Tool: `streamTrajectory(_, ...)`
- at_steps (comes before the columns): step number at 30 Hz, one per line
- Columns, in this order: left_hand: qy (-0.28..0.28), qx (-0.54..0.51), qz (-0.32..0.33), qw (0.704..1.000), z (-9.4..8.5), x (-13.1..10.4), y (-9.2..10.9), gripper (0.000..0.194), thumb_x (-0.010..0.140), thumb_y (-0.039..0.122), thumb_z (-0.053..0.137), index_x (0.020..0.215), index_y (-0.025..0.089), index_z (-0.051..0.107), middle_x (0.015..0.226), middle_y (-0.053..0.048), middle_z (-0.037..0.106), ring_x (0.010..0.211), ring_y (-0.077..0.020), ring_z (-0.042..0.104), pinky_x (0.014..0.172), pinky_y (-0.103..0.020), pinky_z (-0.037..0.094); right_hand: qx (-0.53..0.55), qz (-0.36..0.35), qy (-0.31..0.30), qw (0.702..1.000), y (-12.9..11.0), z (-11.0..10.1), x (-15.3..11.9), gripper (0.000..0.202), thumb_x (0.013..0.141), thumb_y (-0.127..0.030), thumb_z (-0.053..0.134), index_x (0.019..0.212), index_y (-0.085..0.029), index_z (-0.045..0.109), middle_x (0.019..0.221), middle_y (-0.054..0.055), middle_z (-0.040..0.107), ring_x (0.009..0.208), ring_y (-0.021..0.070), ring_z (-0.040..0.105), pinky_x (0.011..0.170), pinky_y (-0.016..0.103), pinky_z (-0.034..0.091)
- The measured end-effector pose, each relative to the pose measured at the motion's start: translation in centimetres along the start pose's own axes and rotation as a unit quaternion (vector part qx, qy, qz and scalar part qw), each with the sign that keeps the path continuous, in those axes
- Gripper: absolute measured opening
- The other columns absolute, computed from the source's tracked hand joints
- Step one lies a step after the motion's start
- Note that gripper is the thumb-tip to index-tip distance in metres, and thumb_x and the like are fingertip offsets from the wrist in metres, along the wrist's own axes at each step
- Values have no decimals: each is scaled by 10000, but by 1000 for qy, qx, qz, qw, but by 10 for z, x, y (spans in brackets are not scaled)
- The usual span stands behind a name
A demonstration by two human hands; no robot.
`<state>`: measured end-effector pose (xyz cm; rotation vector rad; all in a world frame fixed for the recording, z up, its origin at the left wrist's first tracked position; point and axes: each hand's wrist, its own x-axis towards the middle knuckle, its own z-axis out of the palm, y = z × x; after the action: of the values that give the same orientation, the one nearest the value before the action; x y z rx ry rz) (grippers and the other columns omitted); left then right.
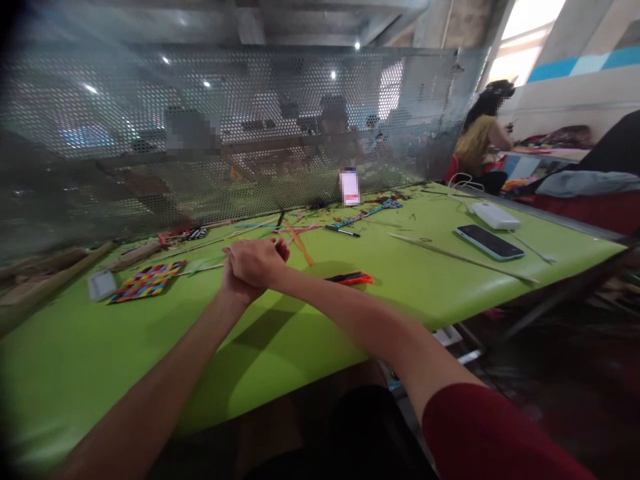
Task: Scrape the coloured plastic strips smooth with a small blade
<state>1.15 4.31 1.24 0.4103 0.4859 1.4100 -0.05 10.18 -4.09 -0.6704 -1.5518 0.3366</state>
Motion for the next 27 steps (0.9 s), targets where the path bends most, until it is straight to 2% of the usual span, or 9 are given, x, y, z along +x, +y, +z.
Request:
streamTrajectory(2, 2, 2, -2, 1000, -1, 1, -2, 545, 948, 553, 376, 1018, 130, 712, 966, -181, 760, 1107, -342, 693, 1012, -549, 534, 64, 58, 80, 993, -2, 11, -5, 424, 935, -305, 365, 899, -154, 759, 883, 165, 668, 1011, 301, 614, 928, 471, 447)
streamTrajectory(3, -2, 4, 4, 1000, -3, 2, -2, 559, 960, 553, 354, 995, 125, 713, 946, -182, 759, 1103, -339, 695, 1014, -544, 533, 77, 70, 84, 991, -4, 12, -5, 456, 945, -286, 322, 901, -157, 758, 899, 169, 667, 1039, 304, 611, 937, 478, 443)
streamTrajectory(5, -20, 7, 27, 999, -8, 5, -2, 562, 983, 532, 325, 969, 127, 715, 919, -170, 759, 1097, -324, 702, 1025, -528, 528, 54, 51, 15, 997, -7, 3, -4, 440, 956, -269, 323, 902, -165, 747, 938, 171, 666, 1084, 305, 592, 959, 488, 426)
streamTrajectory(9, -49, 6, 89, 995, -18, 15, 3, 463, 1005, 469, 352, 1023, 181, 714, 968, -109, 769, 1096, -272, 710, 1047, -492, 514, -34, -61, -174, 982, -18, -42, 8, 224, 941, -270, 503, 881, -189, 703, 990, 129, 675, 1026, 259, 573, 996, 440, 398)
streamTrajectory(12, -58, 17, 83, 995, -18, 15, 10, 457, 1011, 492, 356, 1084, 212, 709, 1037, -89, 769, 1095, -249, 710, 1038, -452, 519, -132, -114, -203, 963, -29, -71, 16, 292, 990, -372, 499, 890, -153, 665, 999, 144, 674, 1025, 267, 545, 1027, 460, 380)
streamTrajectory(15, -69, 17, 54, 996, -13, 10, 18, 517, 1026, 511, 316, 1112, 183, 707, 1027, -90, 770, 1049, -234, 722, 997, -396, 542, -256, -179, -183, 932, -34, -82, 22, 370, 1047, -415, 421, 950, -145, 653, 1072, 129, 684, 1136, 267, 520, 1107, 473, 334)
streamTrajectory(21, 91, 0, 22, 996, -8, 13, 23, 327, 1021, 328, 428, 901, 187, 698, 666, 12, 714, 627, -130, 701, 670, -221, 562, -304, -228, -146, 913, -12, -80, 27, 320, 1063, -294, 390, 1007, -159, 674, 1097, 95, 720, 1278, 255, 493, 1225, 524, 184)
streamTrajectory(24, 118, 4, 13, 993, -11, 19, 19, 362, 1034, 316, 397, 791, 203, 640, 620, 27, 698, 559, -123, 679, 567, -209, 532, -300, -219, -161, 914, -3, -79, 25, 330, 1064, -308, 400, 1004, -158, 688, 1085, 100, 727, 1233, 260, 515, 1207, 549, 192)
streamTrajectory(27, 122, 5, 12, 992, -15, 21, 14, 366, 1037, 349, 386, 799, 215, 630, 631, 35, 700, 566, -122, 683, 584, -209, 543, -297, -227, -178, 910, 2, -78, 22, 332, 1065, -303, 403, 993, -163, 695, 1088, 89, 723, 1206, 255, 515, 1173, 532, 226)
